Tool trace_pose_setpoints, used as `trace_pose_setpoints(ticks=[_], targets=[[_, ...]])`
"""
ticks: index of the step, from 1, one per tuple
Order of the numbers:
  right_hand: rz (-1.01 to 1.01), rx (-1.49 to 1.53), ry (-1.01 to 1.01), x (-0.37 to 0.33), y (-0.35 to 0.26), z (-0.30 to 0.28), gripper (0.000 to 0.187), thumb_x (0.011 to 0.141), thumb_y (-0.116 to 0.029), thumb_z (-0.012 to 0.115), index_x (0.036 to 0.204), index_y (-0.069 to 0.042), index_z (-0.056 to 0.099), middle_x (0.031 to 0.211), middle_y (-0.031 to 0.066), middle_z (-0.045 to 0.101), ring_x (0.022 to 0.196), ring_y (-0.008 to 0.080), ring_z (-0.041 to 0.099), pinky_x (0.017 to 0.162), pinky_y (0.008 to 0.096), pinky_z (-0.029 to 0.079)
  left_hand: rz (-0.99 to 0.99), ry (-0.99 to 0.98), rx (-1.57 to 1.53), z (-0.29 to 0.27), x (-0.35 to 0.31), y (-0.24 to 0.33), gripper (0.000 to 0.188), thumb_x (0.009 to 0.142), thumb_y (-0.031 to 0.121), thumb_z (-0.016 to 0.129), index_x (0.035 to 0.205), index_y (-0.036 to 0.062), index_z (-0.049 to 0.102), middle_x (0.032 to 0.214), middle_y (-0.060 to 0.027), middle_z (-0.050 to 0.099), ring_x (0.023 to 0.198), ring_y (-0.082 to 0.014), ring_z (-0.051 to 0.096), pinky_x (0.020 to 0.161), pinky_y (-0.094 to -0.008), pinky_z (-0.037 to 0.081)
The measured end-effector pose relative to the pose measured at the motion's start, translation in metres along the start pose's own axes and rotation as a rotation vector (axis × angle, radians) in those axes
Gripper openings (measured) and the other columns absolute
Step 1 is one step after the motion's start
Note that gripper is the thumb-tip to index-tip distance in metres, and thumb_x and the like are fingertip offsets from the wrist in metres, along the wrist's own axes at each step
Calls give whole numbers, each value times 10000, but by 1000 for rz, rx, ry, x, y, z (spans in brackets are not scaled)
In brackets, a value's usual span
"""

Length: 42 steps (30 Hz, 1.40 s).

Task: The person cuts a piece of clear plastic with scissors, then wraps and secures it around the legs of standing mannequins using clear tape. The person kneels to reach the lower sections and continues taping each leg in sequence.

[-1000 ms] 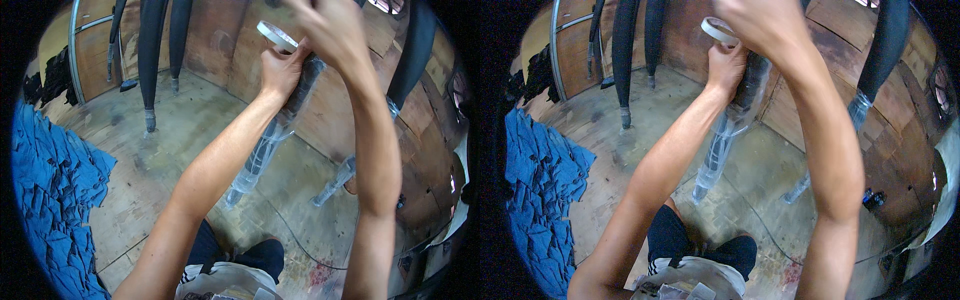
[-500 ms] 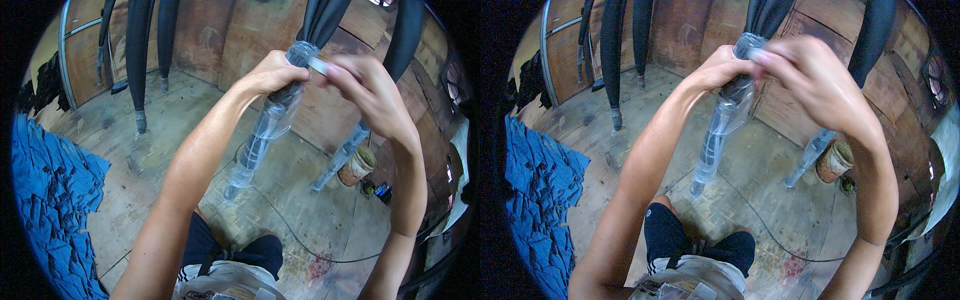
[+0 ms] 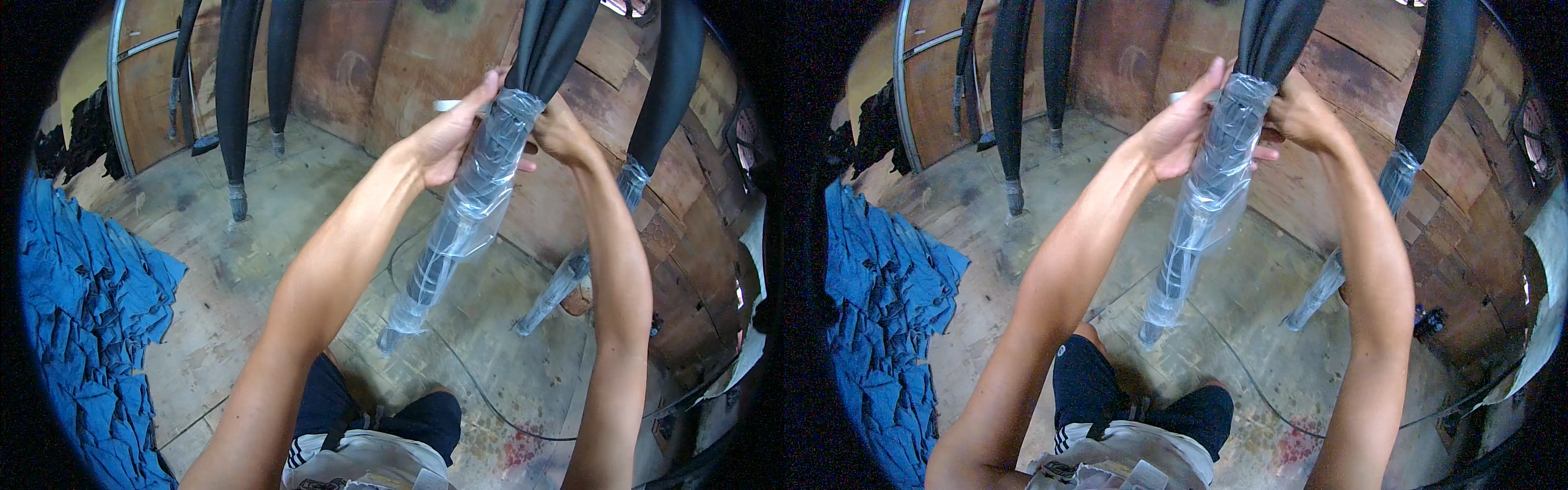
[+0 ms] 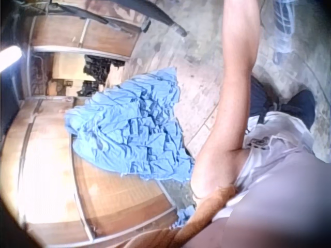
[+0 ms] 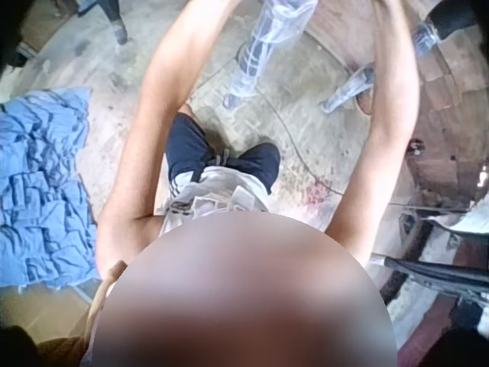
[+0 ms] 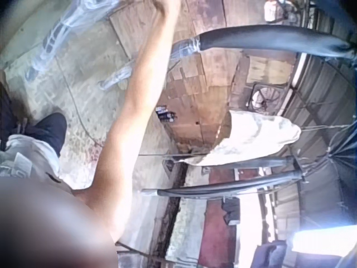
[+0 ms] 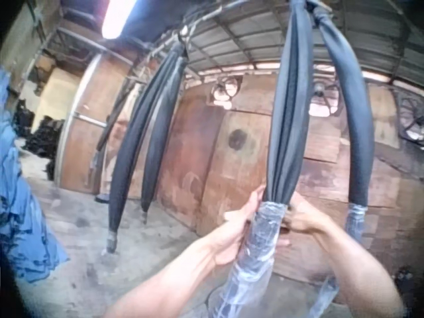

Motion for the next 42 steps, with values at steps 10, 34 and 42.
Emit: trace_pose_setpoints(ticks=[10,34,42], targets=[[-252,-233,872,-33,-61,-73,208,948,-1,594,1135,20,683,1043,84,717,949,143,658,883,297,519,371,574,83,-46,-12,20,674,807,632,805,898,-29,710,813,-47,694,663,-81,602,622,-246,504],[5,-629,-45,-26,-185,0,348,1018,-254,566,840,32,653,660,56,530,611,132,459,583,335,376,462,289,530,0,0,12,213,791,192,765,819,3,669,738,-40,663,706,-136,620,664,-322,492],[359,-318,-3,-82,-56,-56,352,1074,-307,544,927,-9,659,786,-39,540,735,65,439,654,260,357,321,188,567,1,-3,16,199,809,212,768,842,51,656,730,13,615,650,-71,548,572,-270,429]])
Point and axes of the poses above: each hand's wrist, its own x-axis towards the middle knuckle, its own z-axis out of the palm, y = z × x, the point moved 10 cm from there along x, towards the middle knuckle
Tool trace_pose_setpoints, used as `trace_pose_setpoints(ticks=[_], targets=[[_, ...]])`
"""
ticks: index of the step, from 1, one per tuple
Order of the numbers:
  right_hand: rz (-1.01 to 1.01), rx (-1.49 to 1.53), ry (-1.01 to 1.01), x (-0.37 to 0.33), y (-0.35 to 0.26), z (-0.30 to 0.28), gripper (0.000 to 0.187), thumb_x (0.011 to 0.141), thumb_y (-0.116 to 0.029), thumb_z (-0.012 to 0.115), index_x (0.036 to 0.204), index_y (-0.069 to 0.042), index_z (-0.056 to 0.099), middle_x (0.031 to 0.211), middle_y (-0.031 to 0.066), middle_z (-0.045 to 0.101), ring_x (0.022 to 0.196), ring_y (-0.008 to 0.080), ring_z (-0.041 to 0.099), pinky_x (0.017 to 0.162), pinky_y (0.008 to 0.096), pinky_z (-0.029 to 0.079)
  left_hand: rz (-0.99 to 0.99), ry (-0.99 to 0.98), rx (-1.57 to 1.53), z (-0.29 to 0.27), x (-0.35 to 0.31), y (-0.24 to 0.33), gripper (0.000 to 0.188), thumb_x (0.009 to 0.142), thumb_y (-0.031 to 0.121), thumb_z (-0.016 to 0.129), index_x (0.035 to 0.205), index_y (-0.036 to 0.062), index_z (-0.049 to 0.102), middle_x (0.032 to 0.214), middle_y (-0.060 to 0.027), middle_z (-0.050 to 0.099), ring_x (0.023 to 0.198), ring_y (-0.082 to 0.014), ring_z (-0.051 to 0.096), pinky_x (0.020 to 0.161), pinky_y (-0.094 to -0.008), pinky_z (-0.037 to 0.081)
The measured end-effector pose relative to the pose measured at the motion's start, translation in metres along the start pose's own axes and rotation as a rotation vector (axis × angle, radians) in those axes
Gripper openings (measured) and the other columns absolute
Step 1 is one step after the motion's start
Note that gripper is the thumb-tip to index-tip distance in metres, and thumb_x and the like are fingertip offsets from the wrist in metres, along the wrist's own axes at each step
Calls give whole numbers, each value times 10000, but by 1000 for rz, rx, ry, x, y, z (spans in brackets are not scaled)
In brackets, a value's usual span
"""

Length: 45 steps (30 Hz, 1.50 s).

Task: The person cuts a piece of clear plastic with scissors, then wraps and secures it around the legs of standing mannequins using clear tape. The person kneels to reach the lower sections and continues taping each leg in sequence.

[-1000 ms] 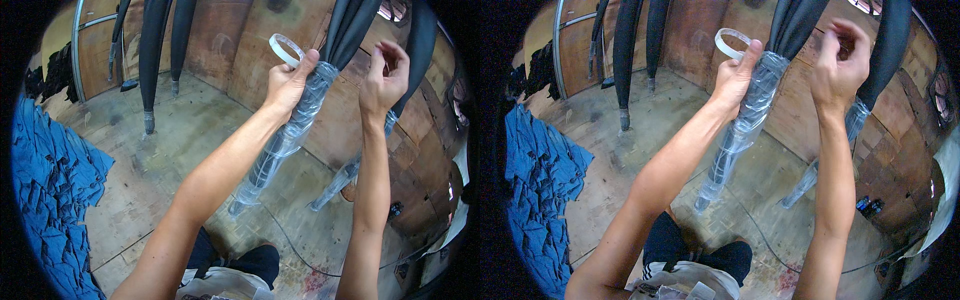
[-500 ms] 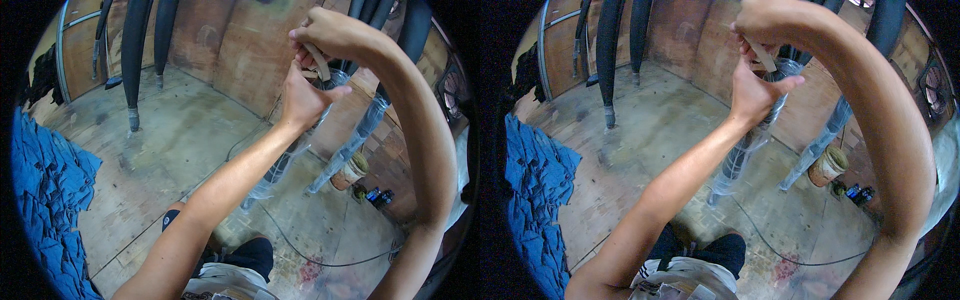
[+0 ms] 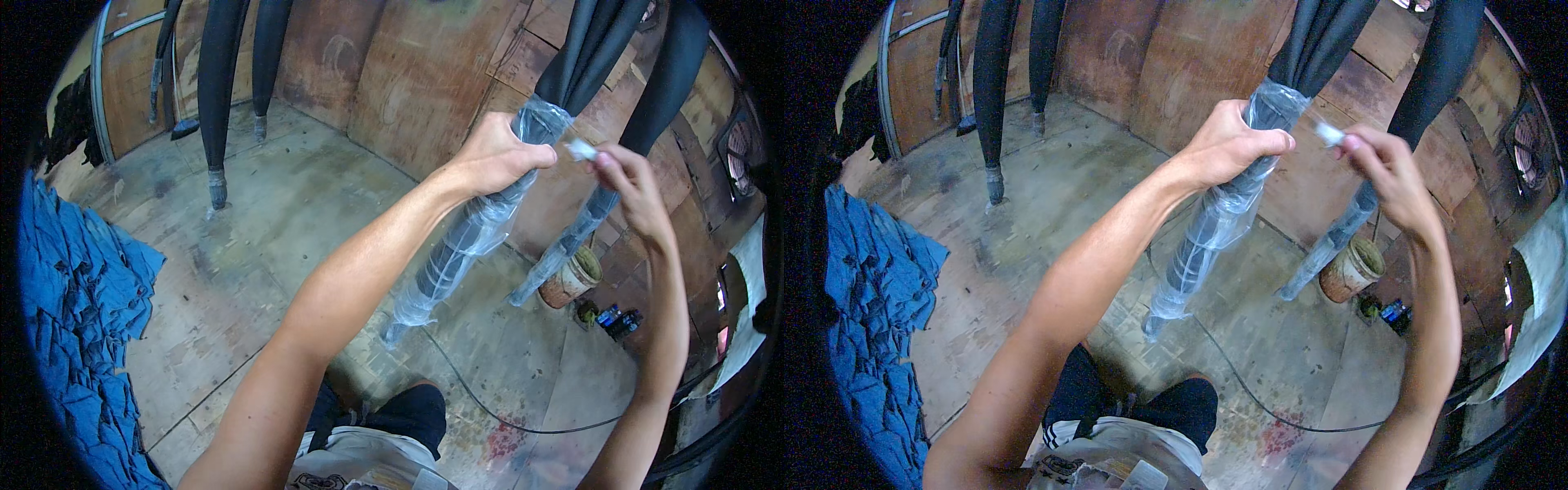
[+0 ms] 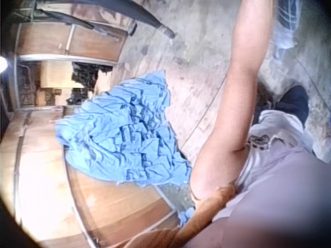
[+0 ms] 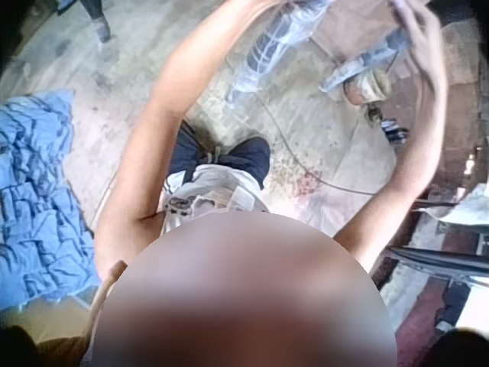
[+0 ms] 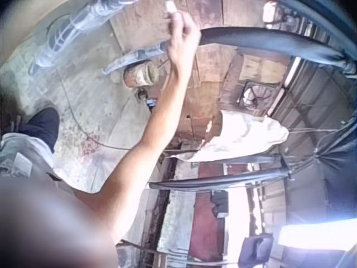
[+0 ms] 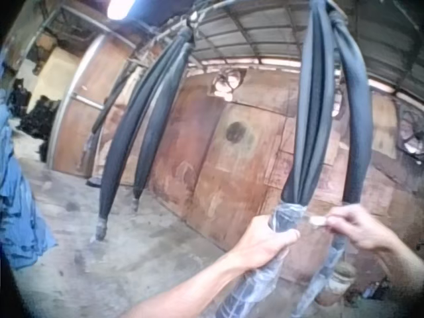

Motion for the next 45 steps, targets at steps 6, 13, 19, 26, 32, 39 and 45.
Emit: trace_pose_setpoints(ticks=[6,13,19,26,32,39,45], targets=[[-190,57,-85,63,20,27,347,1071,-286,545,1061,38,668,973,75,686,977,174,602,888,345,480,-64,-59,-70,7,-5,4,376,863,377,770,951,22,683,818,-40,666,725,-115,625,674,-289,509],[-43,296,-81,73,8,54,375,1049,-286,597,1263,20,633,1176,140,696,1087,224,649,926,380,513,-342,-217,-668,8,6,-12,956,887,831,474,1286,-26,614,1149,-216,717,994,-300,738,793,-387,617],[-162,-16,476,65,-45,11,196,945,-77,659,1110,18,708,1035,115,739,951,192,692,818,293,540,-125,270,-448,-49,1,2,662,929,654,649,898,-5,698,773,-63,691,642,-103,638,563,-275,531],[-545,-49,528,46,-194,12,255,1003,-144,554,937,45,711,743,61,698,703,140,668,695,257,528,367,533,-30,-56,-36,57,402,888,328,831,971,-47,711,838,-58,723,745,-83,639,657,-252,510],[-203,-623,-95,72,-198,59,492,994,-422,604,935,44,753,825,252,711,762,420,700,702,478,555,502,457,81,-30,-40,62,367,806,229,866,1028,-5,691,888,-63,730,813,-133,667,730,-299,530],[-335,-350,173,-17,-166,39,369,992,-248,546,835,69,655,600,125,560,583,215,567,599,373,441,385,69,394,18,-20,38,665,758,274,788,1281,-35,517,1028,-253,713,999,-447,690,839,-489,554],[-143,-320,208,-46,-134,10,390,950,-275,632,784,77,661,638,199,549,579,285,529,594,392,422,176,226,457,10,-23,33,556,755,253,811,1144,-51,554,952,-226,683,965,-342,690,854,-421,547]])
Point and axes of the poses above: each hand's wrist, its own x-axis towards the middle knuckle, its own z-axis out of the palm, y = z × x, the point moved 10 cm from there along x, towards the middle knuckle
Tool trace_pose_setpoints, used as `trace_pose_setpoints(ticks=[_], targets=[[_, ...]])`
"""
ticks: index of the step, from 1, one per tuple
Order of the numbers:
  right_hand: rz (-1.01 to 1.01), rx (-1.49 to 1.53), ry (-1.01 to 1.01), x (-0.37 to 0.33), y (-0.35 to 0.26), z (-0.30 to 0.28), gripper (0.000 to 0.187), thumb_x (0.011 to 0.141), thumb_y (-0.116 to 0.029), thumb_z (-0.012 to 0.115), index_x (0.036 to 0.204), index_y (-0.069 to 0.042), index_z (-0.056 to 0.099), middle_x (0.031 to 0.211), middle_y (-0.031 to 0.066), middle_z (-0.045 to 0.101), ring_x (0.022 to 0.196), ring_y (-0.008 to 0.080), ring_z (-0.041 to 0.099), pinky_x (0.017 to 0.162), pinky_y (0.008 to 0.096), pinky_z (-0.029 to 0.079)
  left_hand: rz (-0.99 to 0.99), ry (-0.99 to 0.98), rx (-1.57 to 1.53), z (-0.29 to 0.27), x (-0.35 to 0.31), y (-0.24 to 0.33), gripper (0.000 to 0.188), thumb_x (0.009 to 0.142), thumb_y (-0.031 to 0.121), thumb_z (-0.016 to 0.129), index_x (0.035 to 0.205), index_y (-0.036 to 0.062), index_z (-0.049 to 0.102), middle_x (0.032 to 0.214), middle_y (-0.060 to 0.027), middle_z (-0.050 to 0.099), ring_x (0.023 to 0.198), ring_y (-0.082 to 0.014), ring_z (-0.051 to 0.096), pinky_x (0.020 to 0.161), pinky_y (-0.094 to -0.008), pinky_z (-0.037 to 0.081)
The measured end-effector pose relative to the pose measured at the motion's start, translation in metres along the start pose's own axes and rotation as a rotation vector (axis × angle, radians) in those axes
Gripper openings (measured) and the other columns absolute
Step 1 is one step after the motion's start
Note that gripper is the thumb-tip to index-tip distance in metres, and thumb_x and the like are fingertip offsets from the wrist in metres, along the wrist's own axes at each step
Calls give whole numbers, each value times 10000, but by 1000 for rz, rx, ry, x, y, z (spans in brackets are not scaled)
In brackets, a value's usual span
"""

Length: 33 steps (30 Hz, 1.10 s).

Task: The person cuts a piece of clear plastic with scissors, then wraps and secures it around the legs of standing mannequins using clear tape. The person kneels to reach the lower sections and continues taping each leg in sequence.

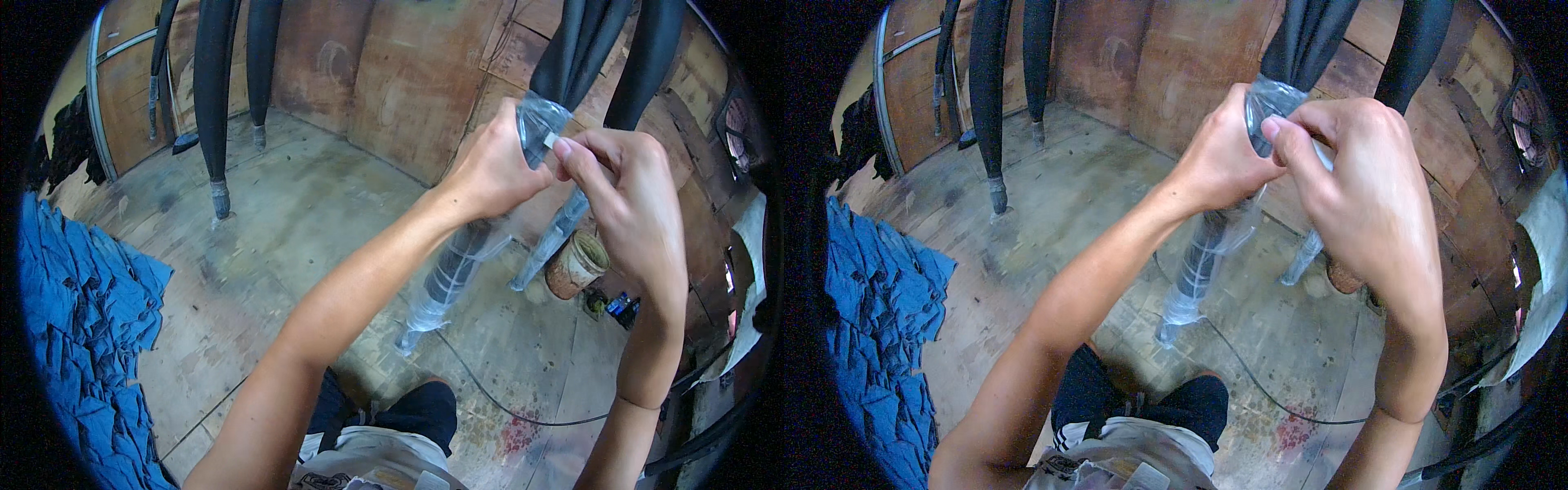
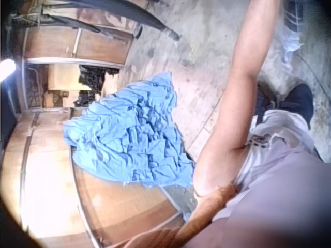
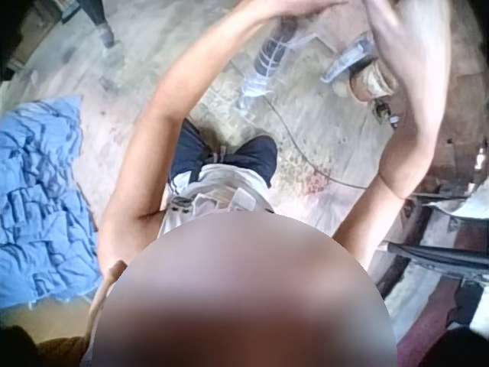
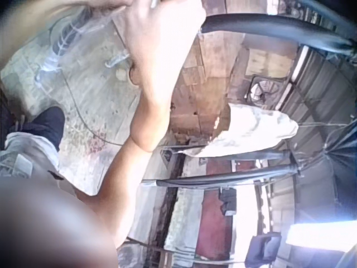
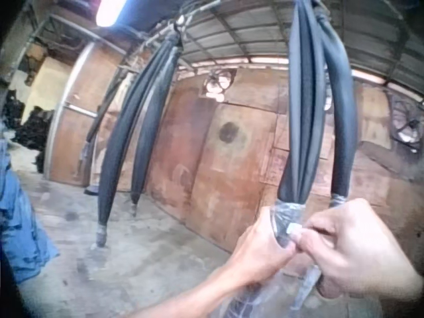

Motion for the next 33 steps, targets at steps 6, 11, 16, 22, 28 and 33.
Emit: trace_pose_setpoints(ticks=[6,11,16,22,28,33], targets=[[39,164,21,9,66,29,383,984,-275,636,839,76,683,656,139,595,618,169,533,617,363,450,-47,-148,26,-20,5,4,497,764,227,826,1112,-31,584,982,-119,679,884,-164,633,780,-336,528],[-3,583,33,24,79,56,311,1021,-221,606,885,51,669,691,43,600,656,97,540,607,291,441,46,-121,-198,-25,14,22,393,913,336,758,1028,-27,660,918,-96,706,837,-142,641,746,-325,531],[-76,702,-38,23,88,76,291,1035,-222,602,869,11,657,699,-16,555,623,61,492,559,251,377,142,-136,-134,-30,22,25,315,925,305,724,889,-5,682,757,-50,672,712,-120,606,658,-317,506],[18,500,182,-13,137,69,297,1032,-262,609,971,6,720,722,-47,563,604,42,442,534,240,310,129,-210,43,-29,26,18,312,890,297,738,823,2,660,699,-19,634,662,-88,563,602,-302,475],[415,734,363,-166,169,78,415,1089,-369,507,851,-52,628,615,-14,532,483,39,421,453,205,259,-97,-152,-187,-112,38,-28,260,876,257,773,951,29,675,791,-33,686,700,-136,638,663,-315,531],[546,893,140,-173,169,158,381,1105,-363,463,967,-52,634,688,-31,515,580,47,463,524,200,314,-104,12,178,-97,-32,-76,417,733,224,828,1047,9,658,948,-59,711,872,-152,644,851,-334,540]])
Point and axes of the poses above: each hand's wrist, its own x-axis towards the middle knuckle, its own z-axis out of the palm, y = z × x, the point moved 10 cm from there along x, towards the middle knuckle
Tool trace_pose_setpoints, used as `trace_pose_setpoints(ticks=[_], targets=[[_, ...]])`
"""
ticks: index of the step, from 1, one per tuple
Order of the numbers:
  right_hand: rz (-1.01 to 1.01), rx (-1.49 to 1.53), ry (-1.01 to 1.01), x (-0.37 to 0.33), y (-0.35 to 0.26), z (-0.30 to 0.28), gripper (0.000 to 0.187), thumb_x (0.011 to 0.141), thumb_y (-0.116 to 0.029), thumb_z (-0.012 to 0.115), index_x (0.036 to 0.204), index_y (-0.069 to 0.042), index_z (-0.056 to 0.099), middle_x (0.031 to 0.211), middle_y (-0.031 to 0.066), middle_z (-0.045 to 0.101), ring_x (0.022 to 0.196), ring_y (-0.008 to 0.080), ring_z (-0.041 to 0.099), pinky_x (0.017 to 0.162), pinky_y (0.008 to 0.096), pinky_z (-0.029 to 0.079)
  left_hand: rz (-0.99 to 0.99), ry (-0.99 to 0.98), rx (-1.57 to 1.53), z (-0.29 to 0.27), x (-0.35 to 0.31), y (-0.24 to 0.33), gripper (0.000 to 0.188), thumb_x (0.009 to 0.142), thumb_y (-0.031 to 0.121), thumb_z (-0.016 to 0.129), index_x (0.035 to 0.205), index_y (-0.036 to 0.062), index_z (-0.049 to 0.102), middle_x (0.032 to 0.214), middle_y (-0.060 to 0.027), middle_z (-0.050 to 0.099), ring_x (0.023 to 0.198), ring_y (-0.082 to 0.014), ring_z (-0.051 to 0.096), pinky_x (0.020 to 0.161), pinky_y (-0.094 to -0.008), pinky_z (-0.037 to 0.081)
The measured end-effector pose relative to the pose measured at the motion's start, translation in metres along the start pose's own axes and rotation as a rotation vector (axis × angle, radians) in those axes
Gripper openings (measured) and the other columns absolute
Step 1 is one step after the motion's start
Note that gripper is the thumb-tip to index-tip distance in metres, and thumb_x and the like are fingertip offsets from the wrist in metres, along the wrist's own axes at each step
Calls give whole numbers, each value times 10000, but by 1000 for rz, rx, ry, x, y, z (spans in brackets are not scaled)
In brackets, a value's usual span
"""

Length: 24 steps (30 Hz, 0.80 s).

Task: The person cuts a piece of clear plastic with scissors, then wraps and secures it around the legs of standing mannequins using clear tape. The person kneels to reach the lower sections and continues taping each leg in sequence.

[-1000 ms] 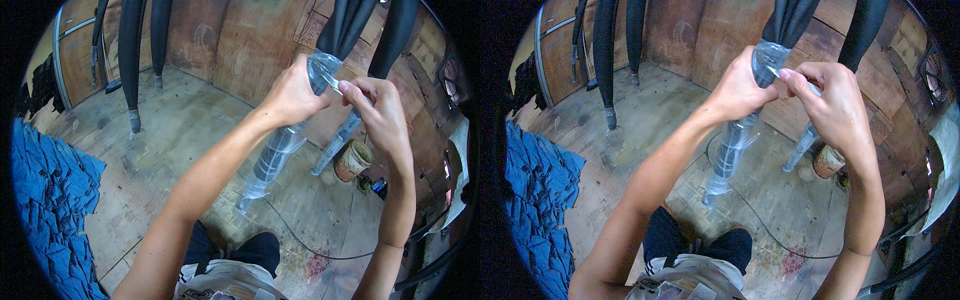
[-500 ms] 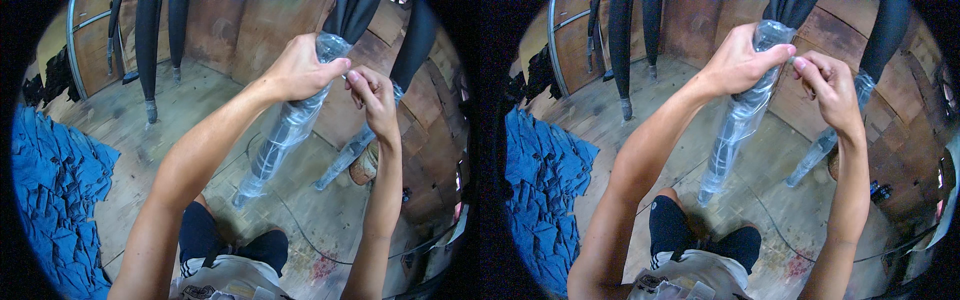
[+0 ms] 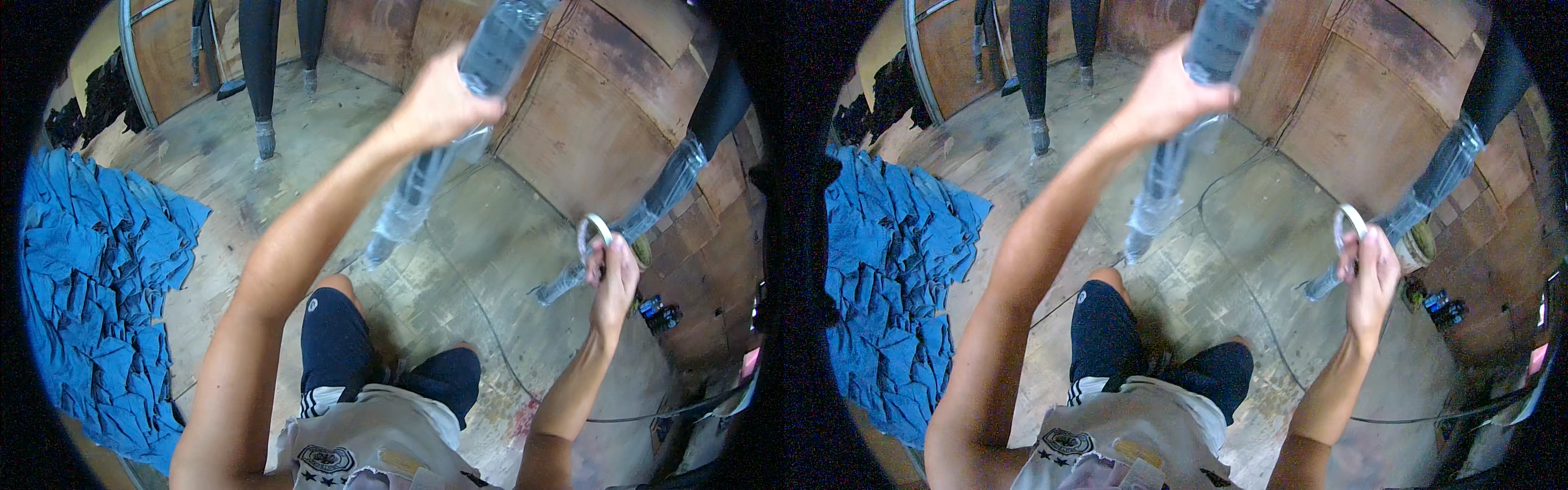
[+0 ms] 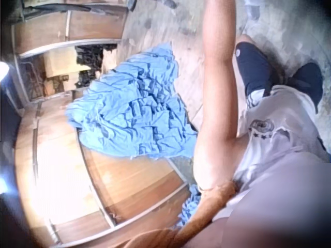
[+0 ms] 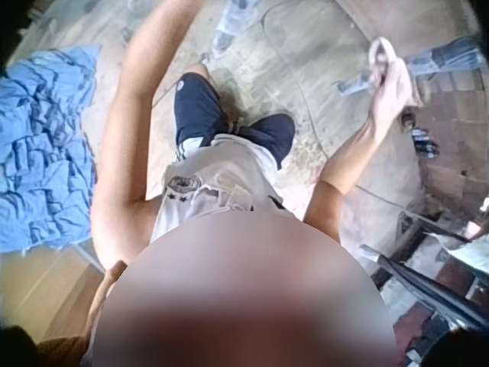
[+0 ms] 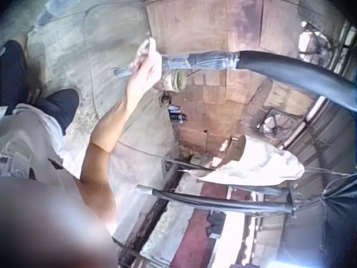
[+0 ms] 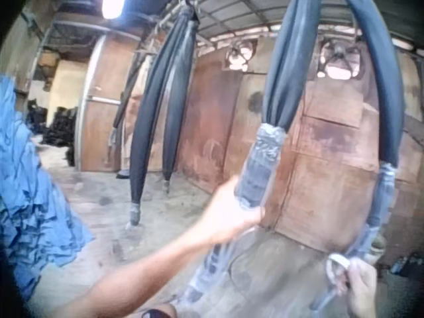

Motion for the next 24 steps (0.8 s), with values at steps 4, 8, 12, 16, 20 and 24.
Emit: trace_pose_setpoints(ticks=[4,8,12,16,20,24], targets=[[60,56,-81,23,5,57,303,1092,-328,511,1108,-53,638,788,-28,573,675,53,507,596,211,380,-250,-14,-155,43,-56,-48,295,709,163,742,912,-14,622,779,-85,643,755,-169,597,738,-343,518],[-46,112,-47,44,5,81,241,1048,-225,605,1191,-30,596,945,29,654,846,85,614,711,237,484,-200,-77,-212,67,-61,-52,311,726,149,740,961,-16,620,813,-83,642,776,-149,588,744,-334,514],[-175,-6,-85,39,34,110,309,964,-156,696,1216,-26,574,1081,48,640,972,156,616,871,320,499,-151,-75,-371,76,-94,-58,435,775,167,801,1111,-29,604,940,-87,655,885,-141,597,812,-317,514],[383,289,-324,-14,135,185,324,982,-159,699,1226,-10,546,1067,66,666,950,151,638,790,323,537,-280,-112,-400,78,-148,-96,603,817,188,842,1298,-23,545,1072,-44,650,975,-108,580,889,-298,494],[585,705,-183,-39,173,206,319,977,-112,696,1236,-24,531,988,90,688,850,170,677,718,294,548,-306,-173,-130,64,-206,-117,618,918,285,796,1363,-41,517,1154,-100,672,1092,-158,613,992,-351,477],[577,1010,-93,-31,162,200,246,962,-47,686,1178,-53,569,953,83,684,827,170,677,706,276,547,-848,-16,-479,58,-261,-161,485,990,310,710,1299,-48,602,1144,-115,694,1102,-180,632,1007,-367,481]])
Point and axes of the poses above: each hand's wrist, its own x-axis towards the middle knuckle, its own z-axis out of the palm, y = z × x, the point moved 10 cm from there along x, towards the middle knuckle
